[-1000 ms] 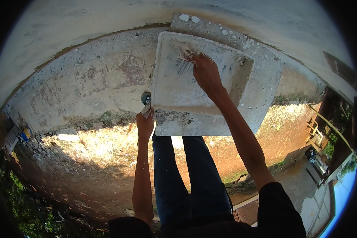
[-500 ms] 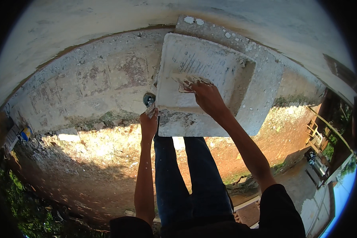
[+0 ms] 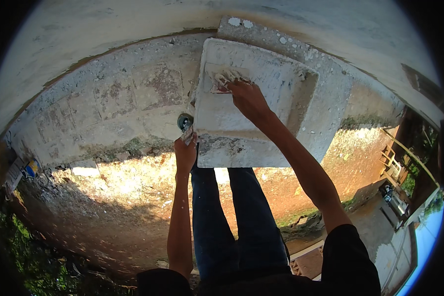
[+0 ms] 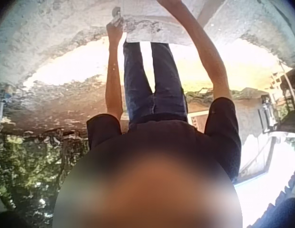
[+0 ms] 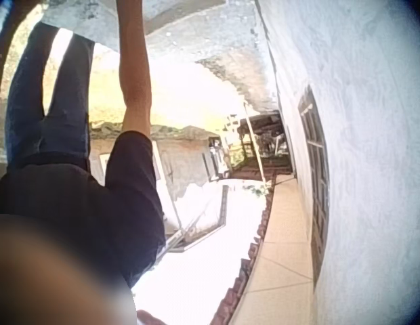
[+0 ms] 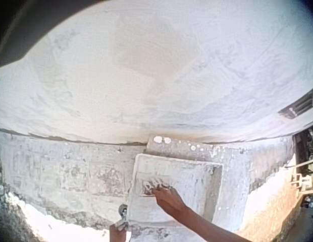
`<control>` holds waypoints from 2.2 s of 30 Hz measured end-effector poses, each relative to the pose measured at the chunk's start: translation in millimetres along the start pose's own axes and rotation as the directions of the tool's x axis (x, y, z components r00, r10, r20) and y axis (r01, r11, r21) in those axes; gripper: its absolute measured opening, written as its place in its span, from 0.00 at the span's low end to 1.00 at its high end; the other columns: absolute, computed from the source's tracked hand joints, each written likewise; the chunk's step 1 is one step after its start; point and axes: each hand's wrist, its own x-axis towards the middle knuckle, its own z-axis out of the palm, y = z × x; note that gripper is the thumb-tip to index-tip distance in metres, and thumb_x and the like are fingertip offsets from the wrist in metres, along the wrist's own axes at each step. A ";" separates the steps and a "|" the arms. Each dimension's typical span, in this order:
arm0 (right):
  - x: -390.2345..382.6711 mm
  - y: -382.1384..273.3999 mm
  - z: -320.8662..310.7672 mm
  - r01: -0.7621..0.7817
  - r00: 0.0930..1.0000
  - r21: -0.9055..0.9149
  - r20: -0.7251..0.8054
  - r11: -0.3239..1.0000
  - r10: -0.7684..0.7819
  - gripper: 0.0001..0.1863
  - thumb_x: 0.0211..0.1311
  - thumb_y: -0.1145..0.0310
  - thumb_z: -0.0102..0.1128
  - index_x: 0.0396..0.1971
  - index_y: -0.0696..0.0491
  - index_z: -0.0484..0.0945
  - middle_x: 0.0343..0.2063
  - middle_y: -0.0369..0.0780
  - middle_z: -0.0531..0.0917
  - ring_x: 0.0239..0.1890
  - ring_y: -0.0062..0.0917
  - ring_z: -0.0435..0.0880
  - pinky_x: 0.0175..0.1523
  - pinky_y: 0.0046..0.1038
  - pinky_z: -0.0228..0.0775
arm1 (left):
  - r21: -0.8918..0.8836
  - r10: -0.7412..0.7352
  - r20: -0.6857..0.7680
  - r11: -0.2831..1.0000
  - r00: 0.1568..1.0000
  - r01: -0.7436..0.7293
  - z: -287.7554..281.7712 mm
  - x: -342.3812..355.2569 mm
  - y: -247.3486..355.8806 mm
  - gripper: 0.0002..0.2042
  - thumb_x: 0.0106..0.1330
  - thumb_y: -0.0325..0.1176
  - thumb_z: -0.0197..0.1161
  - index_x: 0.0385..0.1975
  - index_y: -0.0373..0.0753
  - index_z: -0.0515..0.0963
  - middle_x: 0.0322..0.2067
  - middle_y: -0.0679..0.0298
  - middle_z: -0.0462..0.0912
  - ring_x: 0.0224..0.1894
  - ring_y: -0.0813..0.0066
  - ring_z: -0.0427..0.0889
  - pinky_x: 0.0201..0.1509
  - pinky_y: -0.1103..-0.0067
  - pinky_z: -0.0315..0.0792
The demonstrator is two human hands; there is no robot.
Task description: The person applies plaster to an exterior wall using a putty knife.
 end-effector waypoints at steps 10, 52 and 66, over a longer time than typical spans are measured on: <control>-53.3 -11.6 -7.2 0.060 0.983 0.070 0.171 0.996 -0.071 0.14 0.51 0.78 0.52 0.40 0.54 0.76 0.31 0.46 0.80 0.34 0.40 0.81 0.38 0.39 0.74 | -0.020 -0.056 0.021 0.998 0.998 0.056 0.2 0.9 -10.2 0.11 0.62 0.28 0.57 0.42 0.29 0.76 0.30 0.54 0.82 0.31 0.70 0.80 0.36 0.75 0.72; -143.7 42.1 -37.3 -0.341 0.940 0.117 0.055 0.933 0.337 0.13 0.46 0.81 0.53 0.35 0.65 0.73 0.34 0.54 0.77 0.37 0.51 0.77 0.43 0.45 0.69 | -0.196 -0.197 -0.496 0.974 0.846 0.112 87.2 -44.8 4.5 0.20 0.66 0.36 0.57 0.15 0.30 0.67 0.13 0.73 0.59 0.18 0.84 0.53 0.18 0.74 0.48; -168.7 -21.8 23.2 -0.564 0.826 0.234 0.163 0.792 0.539 0.15 0.48 0.81 0.51 0.40 0.66 0.71 0.34 0.56 0.76 0.36 0.52 0.77 0.42 0.45 0.69 | -0.489 -0.306 -0.370 0.867 0.877 0.096 118.8 -74.6 -32.5 0.12 0.67 0.26 0.51 0.38 0.20 0.73 0.31 0.53 0.80 0.30 0.68 0.83 0.37 0.73 0.79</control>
